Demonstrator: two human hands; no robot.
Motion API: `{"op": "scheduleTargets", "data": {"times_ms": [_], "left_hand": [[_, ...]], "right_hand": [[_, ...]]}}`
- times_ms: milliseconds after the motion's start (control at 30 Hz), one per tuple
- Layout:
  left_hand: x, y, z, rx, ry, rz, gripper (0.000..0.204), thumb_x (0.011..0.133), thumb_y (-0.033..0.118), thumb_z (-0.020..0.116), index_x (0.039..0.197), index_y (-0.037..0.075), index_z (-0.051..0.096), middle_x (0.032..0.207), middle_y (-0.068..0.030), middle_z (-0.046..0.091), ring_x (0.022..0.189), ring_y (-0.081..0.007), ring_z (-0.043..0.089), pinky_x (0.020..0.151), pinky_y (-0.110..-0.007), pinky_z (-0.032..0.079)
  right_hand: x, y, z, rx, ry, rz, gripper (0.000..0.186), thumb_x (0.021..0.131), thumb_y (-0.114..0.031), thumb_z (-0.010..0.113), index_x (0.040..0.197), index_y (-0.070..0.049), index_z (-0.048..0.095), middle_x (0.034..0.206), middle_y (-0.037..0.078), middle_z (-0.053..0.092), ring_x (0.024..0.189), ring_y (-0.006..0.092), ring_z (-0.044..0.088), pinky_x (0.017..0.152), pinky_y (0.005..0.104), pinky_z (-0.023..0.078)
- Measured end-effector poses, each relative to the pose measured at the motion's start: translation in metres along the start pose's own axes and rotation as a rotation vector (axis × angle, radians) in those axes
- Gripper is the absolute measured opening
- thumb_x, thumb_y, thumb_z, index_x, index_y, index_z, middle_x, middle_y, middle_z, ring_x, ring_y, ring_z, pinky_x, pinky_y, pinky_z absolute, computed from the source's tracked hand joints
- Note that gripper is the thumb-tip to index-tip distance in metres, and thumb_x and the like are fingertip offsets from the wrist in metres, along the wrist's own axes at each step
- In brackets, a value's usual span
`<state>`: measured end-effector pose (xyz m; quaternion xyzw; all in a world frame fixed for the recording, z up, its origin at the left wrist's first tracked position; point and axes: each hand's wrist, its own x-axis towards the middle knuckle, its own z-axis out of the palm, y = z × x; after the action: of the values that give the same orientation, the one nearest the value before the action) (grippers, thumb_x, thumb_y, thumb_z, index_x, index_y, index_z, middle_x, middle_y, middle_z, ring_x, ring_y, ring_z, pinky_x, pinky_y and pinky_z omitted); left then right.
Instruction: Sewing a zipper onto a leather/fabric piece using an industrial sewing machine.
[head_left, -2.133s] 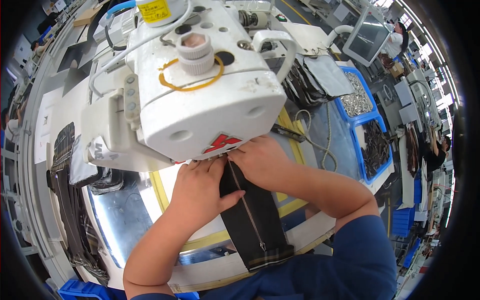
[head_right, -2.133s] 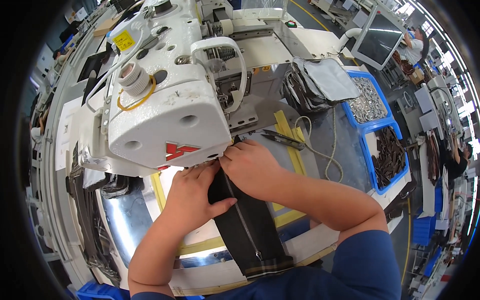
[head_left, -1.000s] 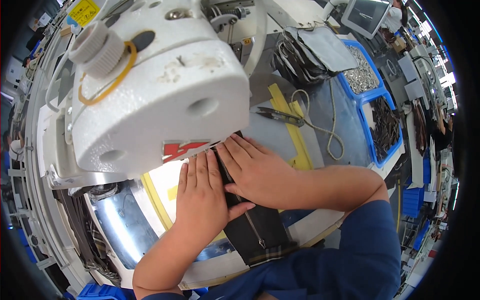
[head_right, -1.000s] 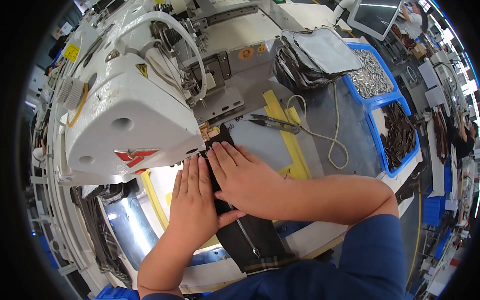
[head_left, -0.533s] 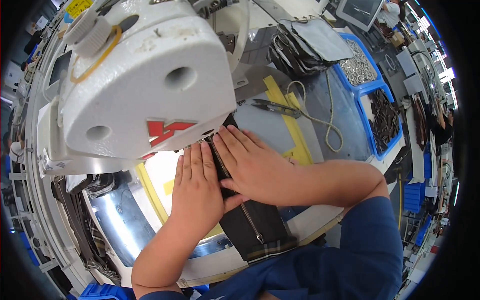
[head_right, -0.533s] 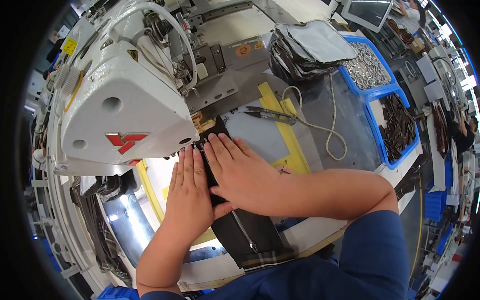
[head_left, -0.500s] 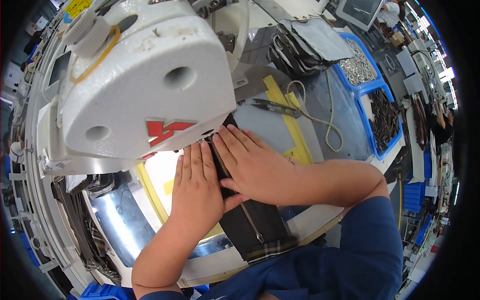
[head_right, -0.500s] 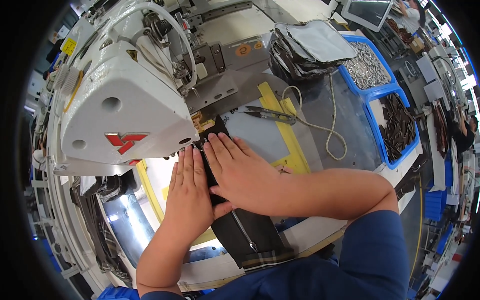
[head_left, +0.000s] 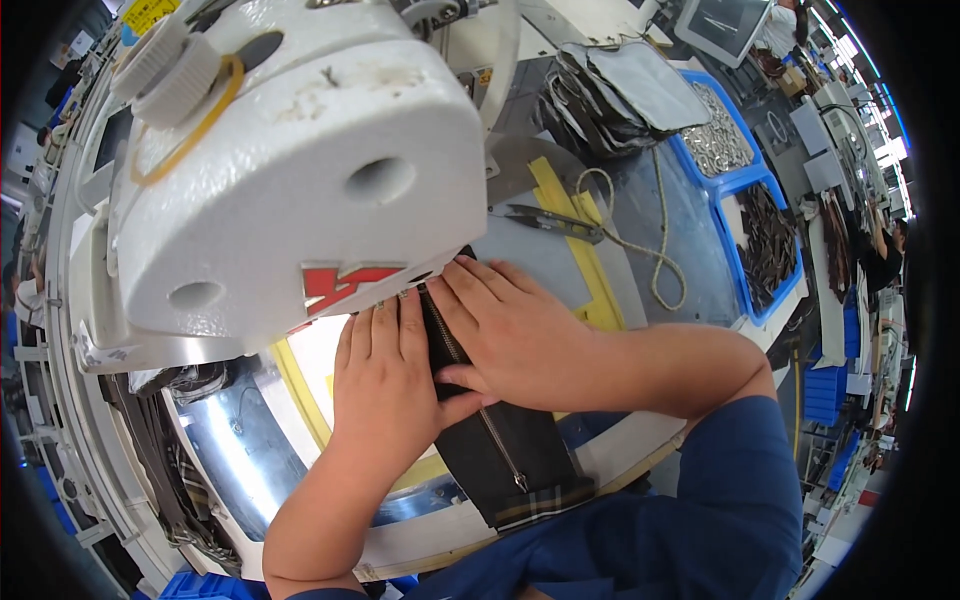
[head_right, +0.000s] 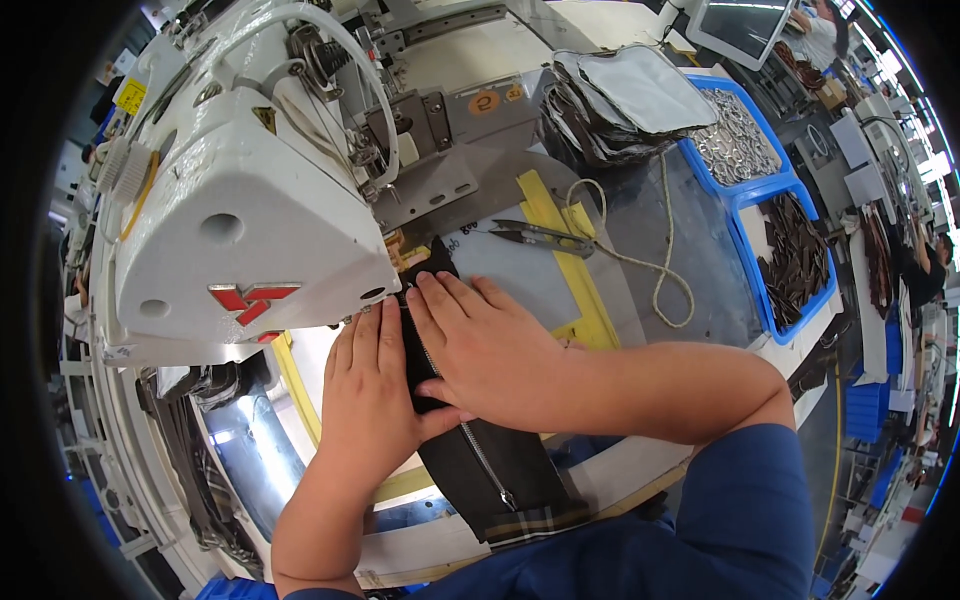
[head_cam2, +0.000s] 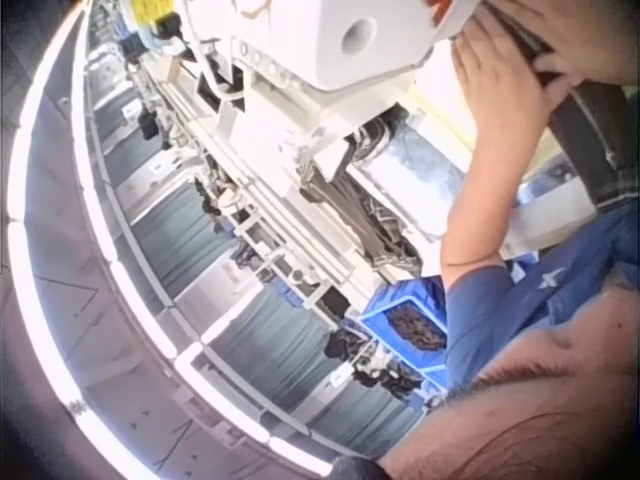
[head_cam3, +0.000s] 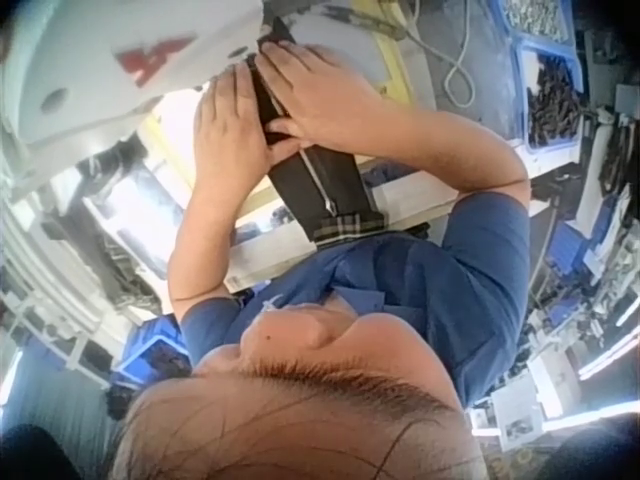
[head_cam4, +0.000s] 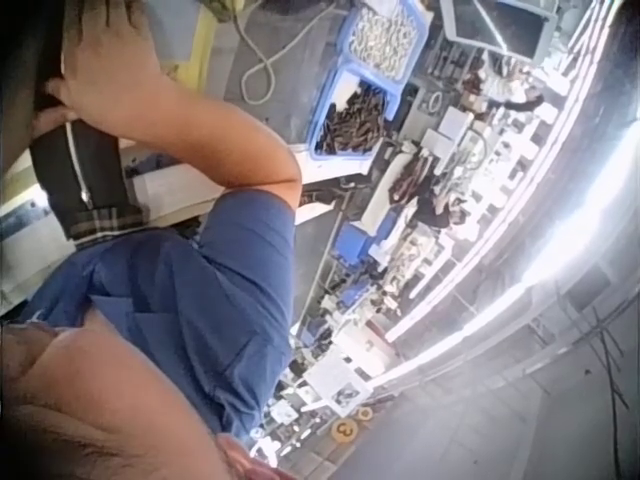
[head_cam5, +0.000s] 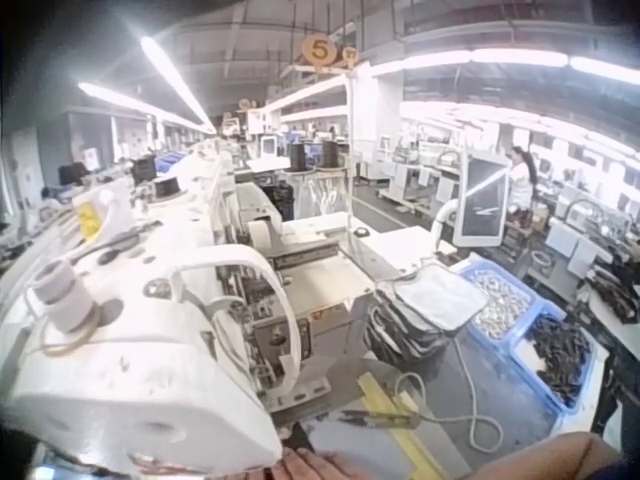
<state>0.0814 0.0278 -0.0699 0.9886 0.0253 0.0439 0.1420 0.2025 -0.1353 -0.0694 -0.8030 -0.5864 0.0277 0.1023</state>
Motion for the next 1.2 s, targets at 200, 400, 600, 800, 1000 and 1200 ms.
{"op": "scheduleTargets", "data": {"times_ms": [200, 400, 600, 800, 1000, 1200], "left_hand": [[0.0014, 0.0002, 0.0003, -0.01, 0.016, 0.002, 0.127, 0.061, 0.067, 0.091, 0.151, -0.011, 0.046, 0.142, -0.031, 0.056, 0.132, -0.0475, 0.057, 0.116, -0.055, 0.043], [0.0051, 0.0027, -0.0005, 0.026, 0.09, 0.042, 0.117, 0.06, 0.066, 0.091, 0.141, -0.01, 0.054, 0.127, -0.027, 0.062, 0.12, -0.0422, 0.063, 0.11, -0.052, 0.048], [0.0045, 0.0019, 0.0005, 0.051, 0.083, 0.029, 0.117, 0.059, 0.066, 0.091, 0.14, -0.01, 0.055, 0.122, -0.0259, 0.064, 0.115, -0.0425, 0.065, 0.107, -0.051, 0.05], [0.0066, 0.0028, 0.0018, 0.038, 0.128, 0.05, 0.115, 0.059, 0.065, 0.092, 0.139, -0.01, 0.055, 0.118, -0.0237, 0.064, 0.111, -0.0408, 0.065, 0.105, -0.049, 0.05], [0.0056, 0.0008, 0.0042, 0.041, 0.109, 0.03, 0.115, 0.058, 0.063, 0.092, 0.14, -0.008, 0.056, 0.118, -0.0232, 0.064, 0.11, -0.0403, 0.065, 0.105, -0.049, 0.05], [0.0053, 0.0031, 0.0023, 0.073, 0.108, 0.037, 0.115, 0.058, 0.062, 0.093, 0.141, -0.008, 0.055, 0.121, -0.0243, 0.064, 0.114, -0.0407, 0.065, 0.108, -0.049, 0.049]], "right_hand": [[0.0036, 0.0053, -0.0005, 0.021, 0.044, -0.025, 0.086, 0.093, -0.055, 0.071, 0.15, 0.008, 0.053, 0.157, 0.024, 0.051, 0.137, 0.0373, 0.054, 0.114, 0.0497, 0.042], [0.0034, 0.0049, -0.0044, 0.019, 0.01, -0.006, 0.086, 0.092, -0.056, 0.071, 0.149, 0.006, 0.055, 0.156, 0.023, 0.053, 0.136, 0.0353, 0.054, 0.113, 0.0492, 0.042], [0.004, 0.0046, -0.0019, 0.006, 0.025, -0.008, 0.086, 0.092, -0.056, 0.071, 0.15, 0.006, 0.054, 0.156, 0.022, 0.053, 0.136, 0.0345, 0.054, 0.114, 0.0488, 0.041], [0.0037, 0.004, -0.0027, -0.009, 0.018, -0.002, 0.087, 0.092, -0.055, 0.071, 0.152, 0.006, 0.053, 0.157, 0.022, 0.053, 0.138, 0.0343, 0.053, 0.115, 0.0496, 0.042], [0.0051, 0.0035, -0.002, -0.019, 0.014, 0.002, 0.087, 0.092, -0.055, 0.071, 0.151, 0.006, 0.053, 0.157, 0.022, 0.053, 0.138, 0.0347, 0.053, 0.115, 0.0504, 0.041], [0.0042, 0.0036, -0.0024, -0.026, -0.004, 0.002, 0.086, 0.092, -0.054, 0.071, 0.151, 0.006, 0.053, 0.156, 0.021, 0.053, 0.137, 0.0339, 0.054, 0.114, 0.0497, 0.042]]}}
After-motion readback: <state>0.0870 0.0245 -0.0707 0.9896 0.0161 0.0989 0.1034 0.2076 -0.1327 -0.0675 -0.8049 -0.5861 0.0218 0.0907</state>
